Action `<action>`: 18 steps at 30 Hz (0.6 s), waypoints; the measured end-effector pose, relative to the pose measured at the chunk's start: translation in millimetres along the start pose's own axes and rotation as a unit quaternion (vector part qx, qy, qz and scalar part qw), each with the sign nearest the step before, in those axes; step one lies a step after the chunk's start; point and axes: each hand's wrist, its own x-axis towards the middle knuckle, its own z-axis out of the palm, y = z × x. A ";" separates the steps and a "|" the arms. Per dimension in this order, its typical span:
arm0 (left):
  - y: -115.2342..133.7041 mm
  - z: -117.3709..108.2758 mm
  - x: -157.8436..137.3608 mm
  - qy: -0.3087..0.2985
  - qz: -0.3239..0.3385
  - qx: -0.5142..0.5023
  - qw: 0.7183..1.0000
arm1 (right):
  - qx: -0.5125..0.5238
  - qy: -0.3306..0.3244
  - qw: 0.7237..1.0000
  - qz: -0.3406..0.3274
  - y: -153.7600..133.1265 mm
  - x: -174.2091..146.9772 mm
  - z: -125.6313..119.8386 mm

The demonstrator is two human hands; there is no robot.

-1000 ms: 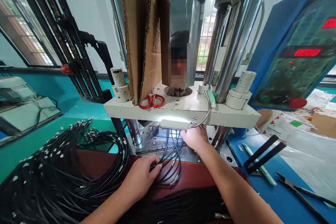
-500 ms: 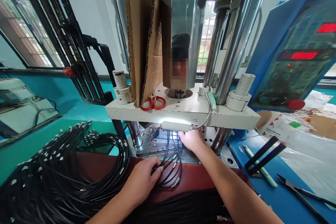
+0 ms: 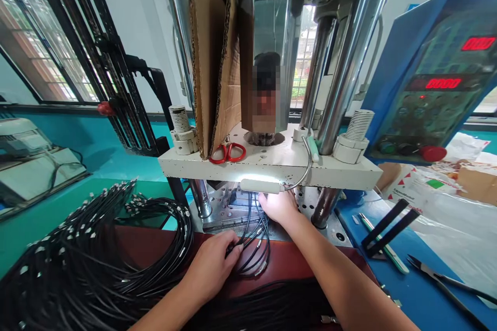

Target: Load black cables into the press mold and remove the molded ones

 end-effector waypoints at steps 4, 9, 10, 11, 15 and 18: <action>0.2 0.1 -0.3 -0.003 -0.006 -0.004 1.000 | -0.002 -0.021 1.000 0.002 -1.4 1.8 1.7; 1.3 0.1 -0.5 0.001 -0.006 0.007 1.000 | -0.001 -0.039 0.999 0.000 2.2 5.0 2.8; 1.6 0.1 -0.4 0.001 -0.005 0.008 1.000 | -0.001 -0.041 0.999 0.001 1.3 5.4 2.6; 1.8 0.0 -0.3 0.002 -0.004 0.008 1.000 | -0.001 -0.042 0.999 0.002 -0.5 5.5 2.2; 1.7 -0.2 -0.1 0.005 -0.001 0.007 1.000 | 0.005 -0.043 0.999 -0.003 -13.7 4.1 -0.9; 1.2 -0.7 -0.3 0.007 -0.002 0.003 1.000 | 0.005 -0.048 0.999 -0.006 -22.0 3.2 -2.3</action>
